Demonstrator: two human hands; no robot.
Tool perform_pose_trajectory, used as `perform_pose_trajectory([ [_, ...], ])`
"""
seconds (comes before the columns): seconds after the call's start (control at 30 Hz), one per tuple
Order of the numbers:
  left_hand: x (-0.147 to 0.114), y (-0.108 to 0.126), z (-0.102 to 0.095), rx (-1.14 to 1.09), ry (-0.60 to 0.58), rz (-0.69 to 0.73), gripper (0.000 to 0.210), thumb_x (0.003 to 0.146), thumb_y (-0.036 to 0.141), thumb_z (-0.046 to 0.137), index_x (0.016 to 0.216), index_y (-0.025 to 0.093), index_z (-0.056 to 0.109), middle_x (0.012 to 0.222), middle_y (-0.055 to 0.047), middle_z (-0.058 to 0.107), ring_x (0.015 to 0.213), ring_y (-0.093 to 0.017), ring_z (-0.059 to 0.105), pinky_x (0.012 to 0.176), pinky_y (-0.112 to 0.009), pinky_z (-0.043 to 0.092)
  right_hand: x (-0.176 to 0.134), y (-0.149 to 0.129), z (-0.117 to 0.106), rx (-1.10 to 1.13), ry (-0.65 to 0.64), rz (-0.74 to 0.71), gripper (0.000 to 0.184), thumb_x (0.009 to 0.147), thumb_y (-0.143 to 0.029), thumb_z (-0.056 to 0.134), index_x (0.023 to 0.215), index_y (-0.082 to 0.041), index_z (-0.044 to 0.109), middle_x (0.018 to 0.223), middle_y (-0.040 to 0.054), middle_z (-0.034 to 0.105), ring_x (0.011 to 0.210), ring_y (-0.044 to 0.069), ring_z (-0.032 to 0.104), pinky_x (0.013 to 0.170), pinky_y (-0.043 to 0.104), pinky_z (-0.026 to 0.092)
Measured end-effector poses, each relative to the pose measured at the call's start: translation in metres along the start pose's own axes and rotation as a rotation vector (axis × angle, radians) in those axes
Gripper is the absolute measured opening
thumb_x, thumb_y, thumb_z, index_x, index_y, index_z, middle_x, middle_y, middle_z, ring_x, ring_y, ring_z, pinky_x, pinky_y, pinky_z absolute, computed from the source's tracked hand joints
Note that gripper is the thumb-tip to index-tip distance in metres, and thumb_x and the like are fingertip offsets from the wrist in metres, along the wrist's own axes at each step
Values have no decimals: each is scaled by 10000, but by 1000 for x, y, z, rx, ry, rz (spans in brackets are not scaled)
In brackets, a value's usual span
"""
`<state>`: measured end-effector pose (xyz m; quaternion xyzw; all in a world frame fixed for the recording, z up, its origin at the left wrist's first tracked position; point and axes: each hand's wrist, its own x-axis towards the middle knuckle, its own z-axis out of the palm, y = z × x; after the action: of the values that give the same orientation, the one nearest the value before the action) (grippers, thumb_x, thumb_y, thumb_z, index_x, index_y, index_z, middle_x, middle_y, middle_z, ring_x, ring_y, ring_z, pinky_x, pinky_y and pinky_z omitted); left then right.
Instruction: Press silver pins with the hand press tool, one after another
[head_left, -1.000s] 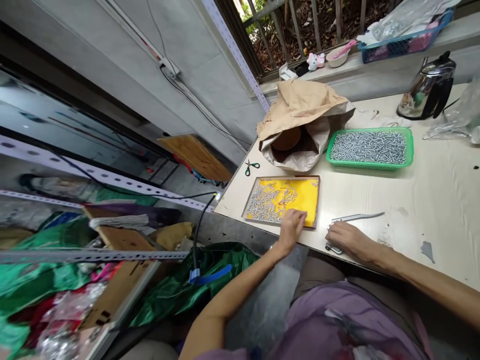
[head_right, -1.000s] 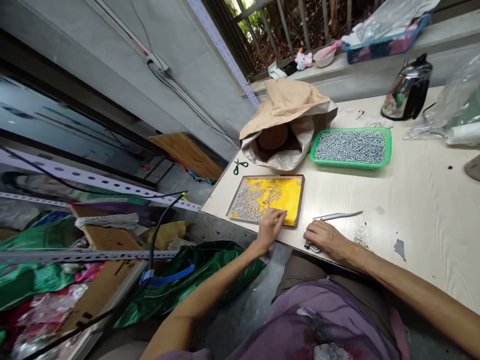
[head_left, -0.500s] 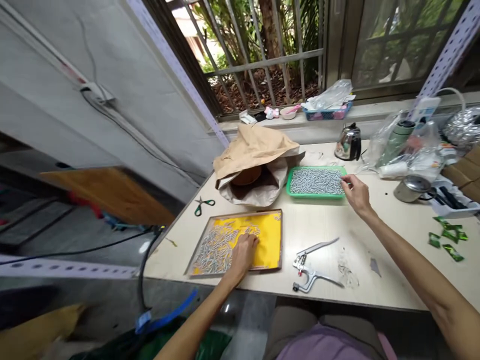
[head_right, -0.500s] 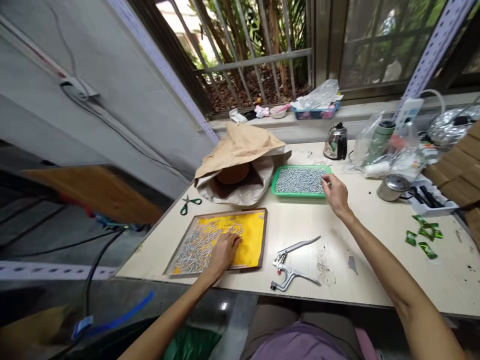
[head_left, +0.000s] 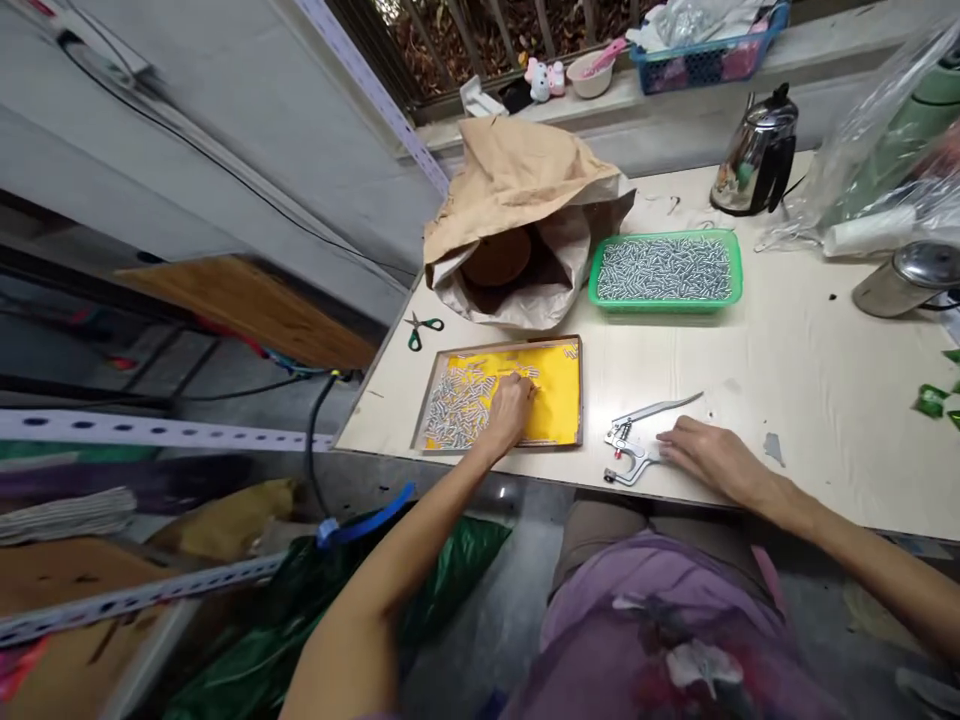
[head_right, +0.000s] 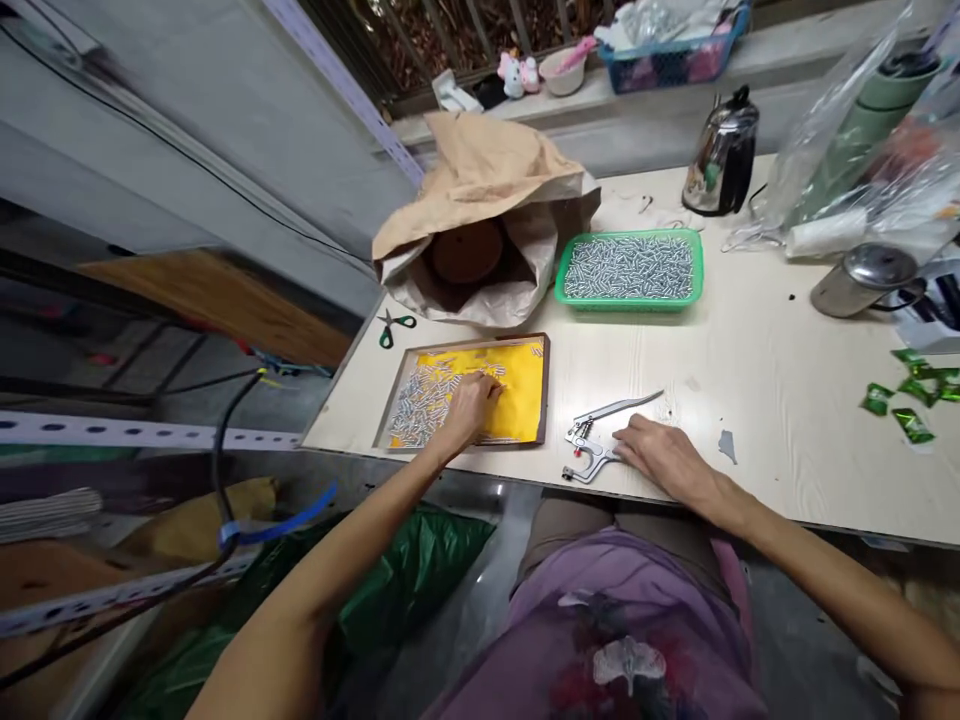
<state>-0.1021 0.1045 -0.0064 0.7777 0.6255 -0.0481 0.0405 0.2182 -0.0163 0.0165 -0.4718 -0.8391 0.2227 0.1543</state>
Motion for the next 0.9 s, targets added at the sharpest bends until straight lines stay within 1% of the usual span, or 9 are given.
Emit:
perform_pose_trajectory([
  [0.1,-3,4,1,50,-4,37,251,921,172,437,916,105,679,956,-143,650,954,-240,575,807,-322,450,-6,-8,17,-78,-83,9,225,955,-244,448,989,-159,653,890,76,629,740,173,629,613,275,493],
  [0.3,-1,9,-10,25,-13,107,219,889,90,439,858,112,654,963,-147,650,986,-244,574,857,-341,449,-1,-9,31,-198,-78,22,178,946,-193,450,910,-181,624,854,47,615,710,150,596,589,252,423],
  [0.4,-8,20,-19,-173,33,27,165,848,85,486,813,126,642,862,-108,665,874,-209,603,811,-323,474,-3,-7,35,-227,-36,4,230,967,-193,406,846,-180,601,816,39,606,690,140,574,580,251,382],
  [0.47,-20,37,-23,-451,21,-42,106,825,133,531,823,140,637,768,-53,655,732,-159,601,702,-272,488,-6,-5,35,-262,1,-12,238,966,-167,397,830,-174,593,808,41,605,689,141,561,578,256,359],
  [0.57,-48,72,-23,-907,-178,-126,119,782,254,601,815,146,636,638,17,603,515,-89,514,495,-192,410,-12,0,32,-316,44,-35,207,936,-97,417,843,-169,588,814,42,603,688,142,534,579,260,332],
  [0.63,-65,95,-19,-1085,-322,-186,171,744,305,636,773,137,635,565,45,552,437,-60,429,435,-175,337,-15,1,29,-342,67,-53,206,910,-51,424,849,-167,584,808,39,595,681,141,512,582,262,323],
  [0.7,-76,113,-13,-1155,-400,-252,193,714,320,658,723,129,628,506,66,500,413,-45,368,424,-171,290,-17,1,26,-369,87,-78,217,891,-20,426,846,-166,581,785,36,583,676,145,495,582,266,318],
  [0.77,-80,123,-8,-1160,-431,-300,197,700,316,669,682,126,622,472,75,468,417,-42,349,430,-172,267,-18,0,24,-389,98,-102,224,887,-10,422,848,-164,580,765,33,576,670,149,483,581,272,316],
  [0.9,-77,126,-2,-1100,-502,-334,176,702,290,673,659,123,631,439,85,437,413,-43,348,436,-177,257,-18,0,23,-394,107,-116,225,903,-22,407,852,-158,579,766,32,578,660,147,476,577,275,317],
])
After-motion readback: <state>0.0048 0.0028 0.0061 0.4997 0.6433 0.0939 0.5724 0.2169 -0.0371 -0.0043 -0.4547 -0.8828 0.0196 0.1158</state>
